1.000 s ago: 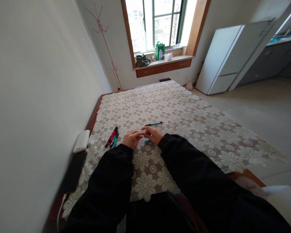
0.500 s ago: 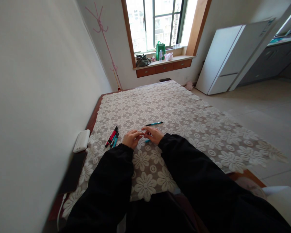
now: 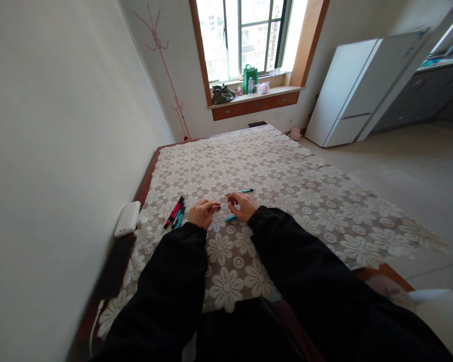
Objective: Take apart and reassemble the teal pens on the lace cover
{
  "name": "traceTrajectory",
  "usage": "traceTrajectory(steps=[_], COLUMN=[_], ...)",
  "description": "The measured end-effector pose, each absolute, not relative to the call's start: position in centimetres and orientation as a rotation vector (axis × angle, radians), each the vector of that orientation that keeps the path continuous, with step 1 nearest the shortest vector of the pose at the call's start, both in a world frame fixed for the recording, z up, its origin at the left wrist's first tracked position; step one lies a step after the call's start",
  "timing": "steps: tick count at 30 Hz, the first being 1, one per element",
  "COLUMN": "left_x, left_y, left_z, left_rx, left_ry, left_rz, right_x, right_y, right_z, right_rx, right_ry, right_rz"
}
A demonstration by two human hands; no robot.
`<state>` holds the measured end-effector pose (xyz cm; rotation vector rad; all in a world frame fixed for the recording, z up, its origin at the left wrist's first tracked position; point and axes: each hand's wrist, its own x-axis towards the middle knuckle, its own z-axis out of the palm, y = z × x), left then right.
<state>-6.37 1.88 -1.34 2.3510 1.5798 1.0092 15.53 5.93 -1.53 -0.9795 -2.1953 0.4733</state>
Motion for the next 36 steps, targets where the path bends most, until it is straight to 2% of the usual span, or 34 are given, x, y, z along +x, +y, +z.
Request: traceTrajectory(steps=[8,17,36], left_x=[-6.5,-6.4,-6.2], left_y=[2.1,2.0,1.9], left_z=[-1.4,-1.7,-1.6], left_rx=[2.336,2.376,2.446], left_ry=[1.622,1.605,1.527], left_rz=[1.009,0.898,0.797], right_x=[16.2,16.0,15.8], right_y=[6.2,6.9,6.7], right_z=[-1.6,-2.4,-2.7], right_rx=[-0.747,-1.023,-0.881], right_ry=[-2.632,-2.425,-2.456], right_rz=[0.416,0.448,0.467])
